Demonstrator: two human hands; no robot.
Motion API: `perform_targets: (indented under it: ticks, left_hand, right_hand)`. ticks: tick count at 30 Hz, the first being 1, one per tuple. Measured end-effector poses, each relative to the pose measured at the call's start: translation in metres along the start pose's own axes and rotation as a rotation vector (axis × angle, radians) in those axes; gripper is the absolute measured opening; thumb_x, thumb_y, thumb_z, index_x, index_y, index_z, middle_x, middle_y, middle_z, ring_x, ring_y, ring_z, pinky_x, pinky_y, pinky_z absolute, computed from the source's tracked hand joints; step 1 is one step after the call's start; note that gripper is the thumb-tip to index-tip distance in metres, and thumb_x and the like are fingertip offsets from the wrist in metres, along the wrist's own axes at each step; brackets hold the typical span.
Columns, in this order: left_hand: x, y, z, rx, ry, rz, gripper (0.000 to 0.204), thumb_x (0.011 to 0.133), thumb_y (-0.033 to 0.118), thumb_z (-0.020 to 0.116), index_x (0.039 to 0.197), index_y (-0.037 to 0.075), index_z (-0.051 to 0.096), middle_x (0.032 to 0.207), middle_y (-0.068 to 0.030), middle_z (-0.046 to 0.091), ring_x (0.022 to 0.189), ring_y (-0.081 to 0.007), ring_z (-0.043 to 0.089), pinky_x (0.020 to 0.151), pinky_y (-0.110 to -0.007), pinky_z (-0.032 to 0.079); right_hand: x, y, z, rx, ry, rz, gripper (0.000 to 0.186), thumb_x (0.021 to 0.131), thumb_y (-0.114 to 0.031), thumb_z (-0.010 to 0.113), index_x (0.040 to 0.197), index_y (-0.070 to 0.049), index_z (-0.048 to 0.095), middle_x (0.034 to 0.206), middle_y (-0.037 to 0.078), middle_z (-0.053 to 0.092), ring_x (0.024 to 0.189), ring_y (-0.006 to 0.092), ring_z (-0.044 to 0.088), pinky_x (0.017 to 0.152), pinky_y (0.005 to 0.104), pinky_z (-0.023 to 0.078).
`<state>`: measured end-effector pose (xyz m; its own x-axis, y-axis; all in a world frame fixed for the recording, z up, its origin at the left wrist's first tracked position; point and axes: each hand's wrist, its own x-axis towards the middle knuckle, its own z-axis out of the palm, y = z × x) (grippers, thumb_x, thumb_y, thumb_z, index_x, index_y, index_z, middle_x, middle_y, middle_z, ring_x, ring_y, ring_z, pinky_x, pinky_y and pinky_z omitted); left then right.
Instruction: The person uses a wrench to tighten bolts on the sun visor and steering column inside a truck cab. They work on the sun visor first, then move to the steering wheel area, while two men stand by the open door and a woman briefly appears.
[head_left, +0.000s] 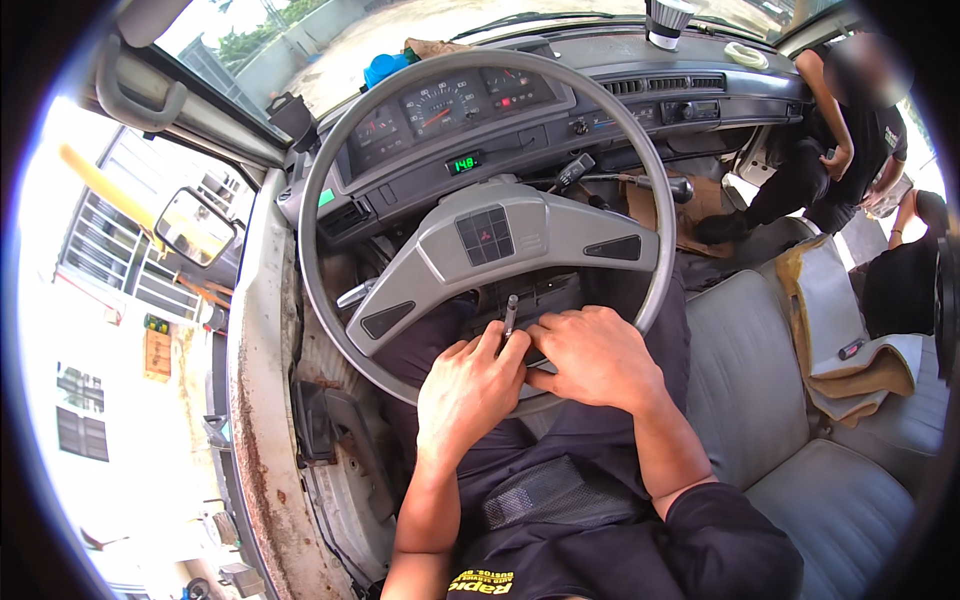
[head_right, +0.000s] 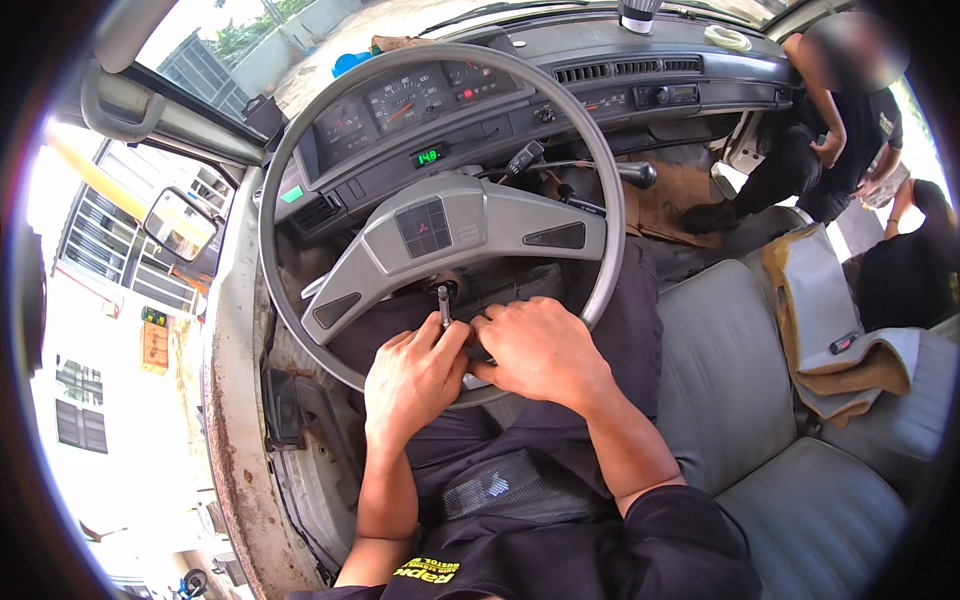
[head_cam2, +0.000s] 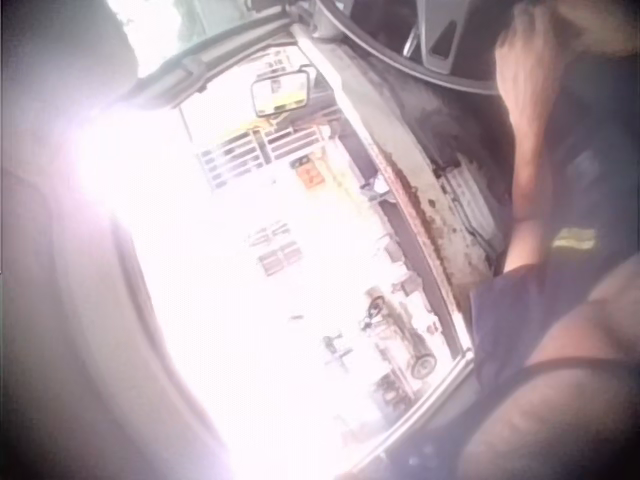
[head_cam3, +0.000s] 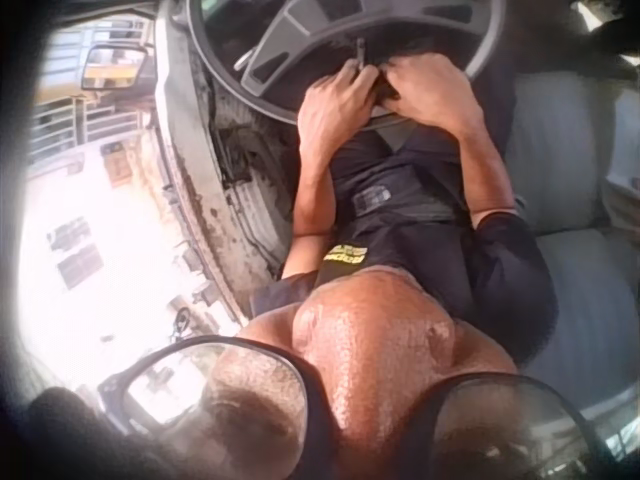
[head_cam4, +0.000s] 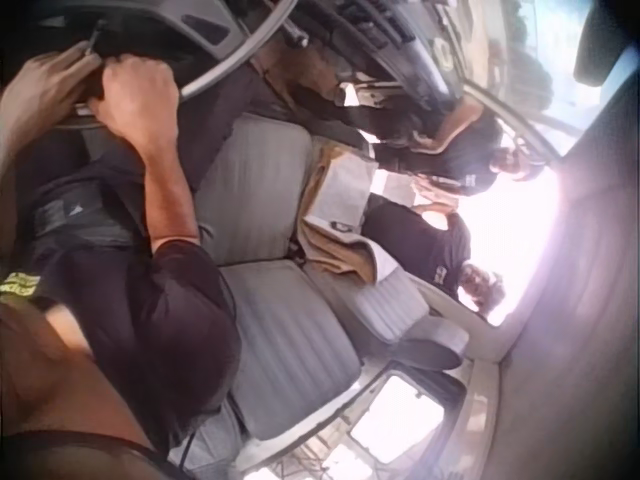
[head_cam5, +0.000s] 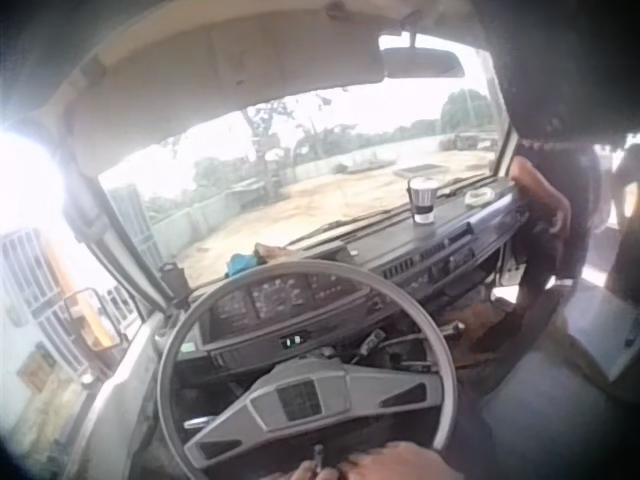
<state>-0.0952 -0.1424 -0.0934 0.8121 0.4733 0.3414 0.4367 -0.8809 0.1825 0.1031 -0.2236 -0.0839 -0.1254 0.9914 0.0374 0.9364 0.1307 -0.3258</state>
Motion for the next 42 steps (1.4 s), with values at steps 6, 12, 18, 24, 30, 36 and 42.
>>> perform_targets:
  ticks: [6, 12, 18, 24, 30, 36, 42]
  left_hand:
    - [0.0015, 0.0013, -0.005, 0.017, -0.041, 0.013, 0.024, 0.096, 0.012, 0.079, 0.114, 0.008, 0.064, 0.104, -0.0109, 0.07, 0.082, -0.0291, 0.078, 0.076, -0.043, 0.062]
    - [0.0009, 0.0015, -0.0035, 0.02, -0.026, 0.017, 0.024, 0.096, 0.012, 0.079, 0.114, 0.008, 0.064, 0.104, -0.0108, 0.07, 0.082, -0.0292, 0.078, 0.076, -0.043, 0.062]
    - [0.0009, 0.0033, -0.006, 0.011, -0.051, -0.014, 0.024, 0.095, 0.011, 0.08, 0.114, 0.008, 0.065, 0.104, -0.0113, 0.071, 0.083, -0.0299, 0.079, 0.077, -0.043, 0.063]
    - [0.0019, 0.0039, -0.0056, 0.01, -0.034, -0.013, 0.025, 0.094, 0.011, 0.08, 0.113, 0.008, 0.065, 0.104, -0.0108, 0.07, 0.082, -0.0302, 0.078, 0.077, -0.043, 0.063]
    - [0.001, 0.0024, -0.0037, 0.01, -0.052, -0.018, 0.023, 0.095, 0.011, 0.079, 0.113, 0.008, 0.065, 0.103, -0.0108, 0.07, 0.081, -0.0304, 0.078, 0.077, -0.043, 0.062]
    - [0.001, 0.0016, -0.004, 0.011, -0.041, -0.003, 0.025, 0.095, 0.012, 0.079, 0.114, 0.008, 0.065, 0.104, -0.0117, 0.071, 0.082, -0.0305, 0.078, 0.077, -0.044, 0.062]
    - [0.0009, 0.0006, -0.0008, -0.028, 0.005, -0.016, 0.025, 0.094, 0.013, 0.08, 0.115, 0.01, 0.068, 0.102, -0.0088, 0.069, 0.081, -0.0331, 0.076, 0.077, -0.045, 0.063]
  right_hand:
    - [0.0006, -0.0015, -0.0012, -0.033, -0.01, 0.005, 0.041, 0.095, -0.041, 0.088, 0.11, -0.003, 0.08, 0.105, 0.013, 0.083, 0.1, 0.0316, 0.084, 0.09, 0.0446, 0.066]
    - [-0.0017, 0.0001, 0.0005, -0.036, 0.02, -0.013, 0.042, 0.096, -0.042, 0.088, 0.11, -0.003, 0.08, 0.103, 0.012, 0.083, 0.1, 0.0308, 0.083, 0.092, 0.044, 0.065]
    - [-0.0017, 0.0035, 0.0071, -0.017, 0.069, -0.041, 0.042, 0.095, -0.043, 0.088, 0.107, -0.004, 0.079, 0.101, 0.012, 0.081, 0.099, 0.0318, 0.082, 0.091, 0.0446, 0.064]
    - [-0.0025, 0.0026, 0.006, -0.024, 0.063, -0.036, 0.042, 0.095, -0.043, 0.088, 0.107, -0.004, 0.079, 0.1, 0.012, 0.081, 0.099, 0.0317, 0.082, 0.091, 0.0447, 0.064]
    - [-0.0015, 0.0023, 0.005, -0.022, 0.053, -0.033, 0.04, 0.095, -0.042, 0.088, 0.106, -0.004, 0.08, 0.101, 0.012, 0.082, 0.1, 0.0311, 0.083, 0.091, 0.0445, 0.064]
    - [-0.0003, -0.0001, 0.001, -0.029, 0.024, -0.017, 0.038, 0.095, -0.04, 0.085, 0.106, -0.004, 0.08, 0.102, 0.011, 0.082, 0.101, 0.0308, 0.083, 0.091, 0.0446, 0.065]
    - [-0.0003, -0.0001, 0.002, -0.062, 0.046, -0.023, 0.037, 0.097, -0.041, 0.082, 0.104, -0.005, 0.08, 0.102, 0.01, 0.081, 0.102, 0.0296, 0.082, 0.091, 0.0438, 0.064]
